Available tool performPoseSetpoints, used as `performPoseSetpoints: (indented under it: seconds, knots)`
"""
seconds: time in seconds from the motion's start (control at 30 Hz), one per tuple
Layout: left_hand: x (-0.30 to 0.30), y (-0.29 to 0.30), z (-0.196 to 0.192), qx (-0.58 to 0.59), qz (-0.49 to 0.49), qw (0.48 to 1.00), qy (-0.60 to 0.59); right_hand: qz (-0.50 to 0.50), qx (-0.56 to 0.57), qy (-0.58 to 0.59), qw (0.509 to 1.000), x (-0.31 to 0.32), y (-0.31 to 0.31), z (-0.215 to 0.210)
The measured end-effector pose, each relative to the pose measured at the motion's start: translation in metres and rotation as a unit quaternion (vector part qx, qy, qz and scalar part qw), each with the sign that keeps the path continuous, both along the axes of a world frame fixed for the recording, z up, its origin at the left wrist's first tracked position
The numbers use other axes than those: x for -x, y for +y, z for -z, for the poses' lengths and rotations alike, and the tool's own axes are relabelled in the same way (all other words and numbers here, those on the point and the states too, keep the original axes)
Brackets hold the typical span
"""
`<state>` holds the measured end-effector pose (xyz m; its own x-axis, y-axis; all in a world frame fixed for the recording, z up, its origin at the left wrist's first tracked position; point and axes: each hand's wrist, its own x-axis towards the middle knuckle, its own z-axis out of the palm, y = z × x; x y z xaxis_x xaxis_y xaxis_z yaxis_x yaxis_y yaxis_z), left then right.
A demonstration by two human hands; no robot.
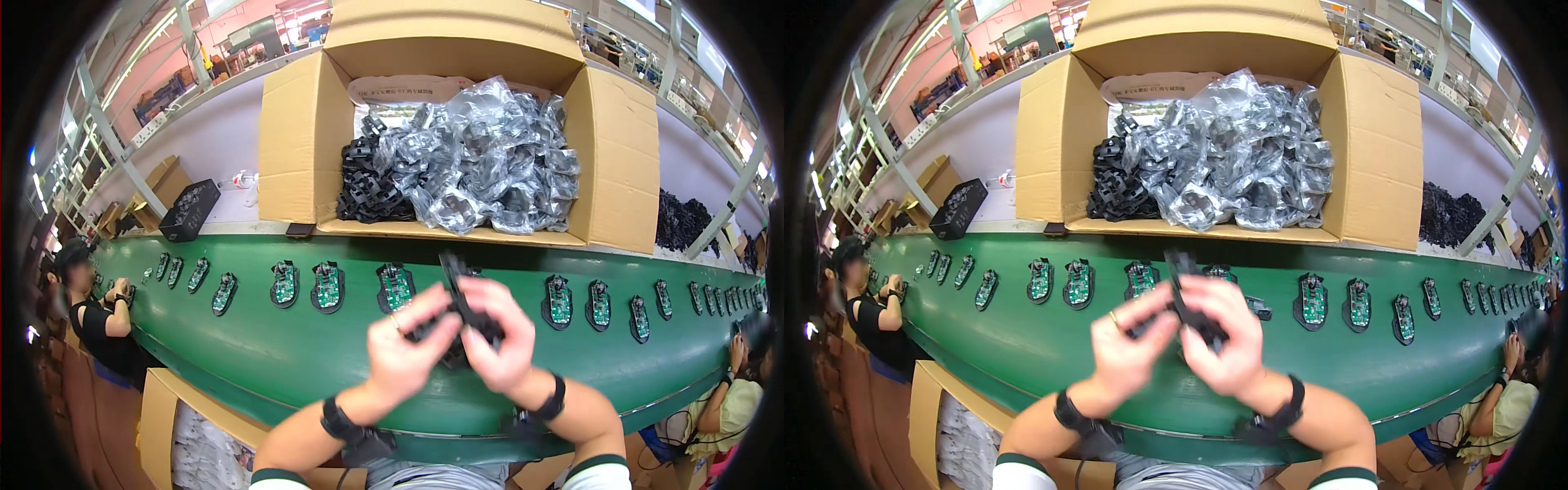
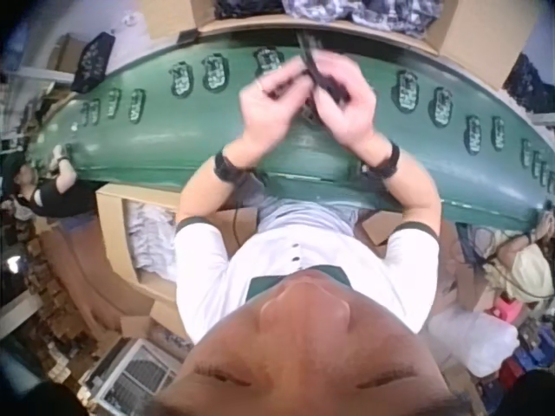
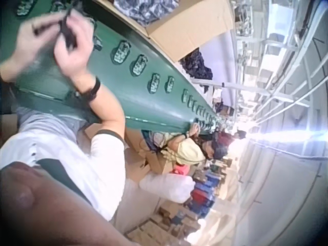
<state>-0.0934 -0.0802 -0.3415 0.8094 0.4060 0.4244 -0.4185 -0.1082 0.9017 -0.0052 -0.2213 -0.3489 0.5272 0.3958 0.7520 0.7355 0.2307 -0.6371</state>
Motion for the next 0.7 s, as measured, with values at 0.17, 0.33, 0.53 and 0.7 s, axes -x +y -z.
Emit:
performPoseSetpoints:
  seconds: [0.17, 0.33, 0.53, 0.7]
  knots:
    - [-0.094, 0.08, -0.065, 0.057, -0.141, 0.984, -0.096, -0.026, -0.108, 0.101, 0.989, -0.082, 0.13, -0.07]
    - [-0.179, 0.185, -0.073, 0.285, -0.005, 0.958, 0.014, -0.253, -0.051, 0.429, 0.866, -0.154, 0.226, -0.112]
    - [-0.152, 0.218, -0.012, -0.028, -0.206, 0.973, 0.104, -0.176, -0.042, 0.235, 0.955, -0.174, 0.211, -0.071]
    - [-0.069, 0.173, 0.007, -0.257, -0.212, 0.942, 0.043, -0.148, 0.053, 0.079, 0.984, -0.102, 0.054, -0.039]
